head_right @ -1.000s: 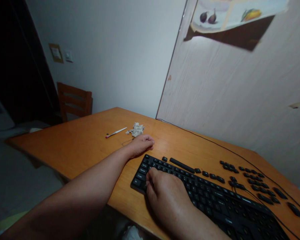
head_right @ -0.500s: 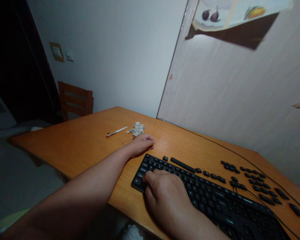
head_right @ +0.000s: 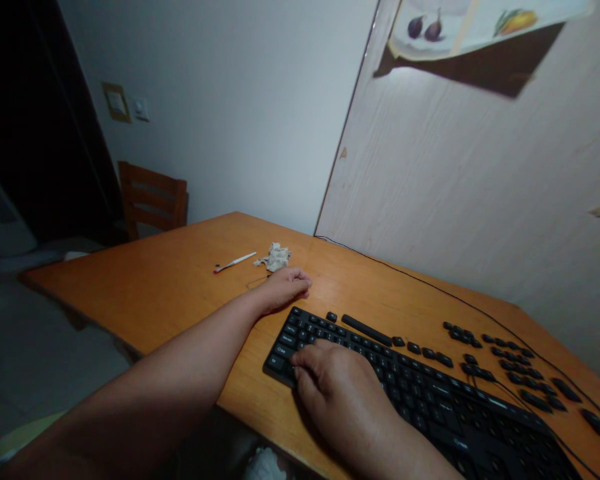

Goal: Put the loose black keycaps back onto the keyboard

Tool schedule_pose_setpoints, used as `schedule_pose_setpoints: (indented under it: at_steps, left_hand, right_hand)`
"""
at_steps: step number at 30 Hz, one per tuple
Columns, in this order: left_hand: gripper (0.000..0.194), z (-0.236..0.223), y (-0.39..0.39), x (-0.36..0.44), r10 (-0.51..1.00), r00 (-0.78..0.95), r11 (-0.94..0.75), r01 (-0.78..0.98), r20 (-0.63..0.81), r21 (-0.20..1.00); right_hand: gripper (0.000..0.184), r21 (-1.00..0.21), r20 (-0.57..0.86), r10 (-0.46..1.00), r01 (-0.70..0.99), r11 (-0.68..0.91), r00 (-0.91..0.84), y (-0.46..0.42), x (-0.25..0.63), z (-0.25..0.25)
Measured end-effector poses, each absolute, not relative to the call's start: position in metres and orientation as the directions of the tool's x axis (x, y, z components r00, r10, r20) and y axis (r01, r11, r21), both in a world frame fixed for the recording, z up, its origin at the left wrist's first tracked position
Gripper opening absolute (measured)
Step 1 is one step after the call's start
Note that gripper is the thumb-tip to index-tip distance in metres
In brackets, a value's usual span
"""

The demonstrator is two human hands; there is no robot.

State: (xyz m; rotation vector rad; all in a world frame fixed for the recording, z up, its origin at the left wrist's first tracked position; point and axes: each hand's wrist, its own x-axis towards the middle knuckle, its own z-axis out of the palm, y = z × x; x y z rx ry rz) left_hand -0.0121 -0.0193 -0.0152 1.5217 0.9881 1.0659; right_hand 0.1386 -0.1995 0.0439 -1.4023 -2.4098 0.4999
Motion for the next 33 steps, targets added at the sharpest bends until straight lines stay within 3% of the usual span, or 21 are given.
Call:
schedule_pose_setpoints:
  at_steps: [10,20,33]
  left_hand:
    - [0.008,-0.018,-0.017,-0.012,0.948,0.280,-0.180,0.085,0.150,0.980]
    - [0.009,-0.015,-0.019,-0.012,0.949,0.279,-0.177,0.093,0.145,0.980]
    - [0.007,-0.015,-0.020,-0.012,0.948,0.280,-0.187,0.101,0.152,0.977]
  right_hand:
    - [0.024,-0.435,0.120,0.875,0.768,0.470,-0.468,-0.203,0.140,0.041]
    - [0.021,-0.532,0.110,0.899,0.739,0.414,-0.424,-0.200,0.144,0.037]
    - [0.023,-0.423,0.160,0.867,0.761,0.492,-0.471,-0.201,0.142,0.035]
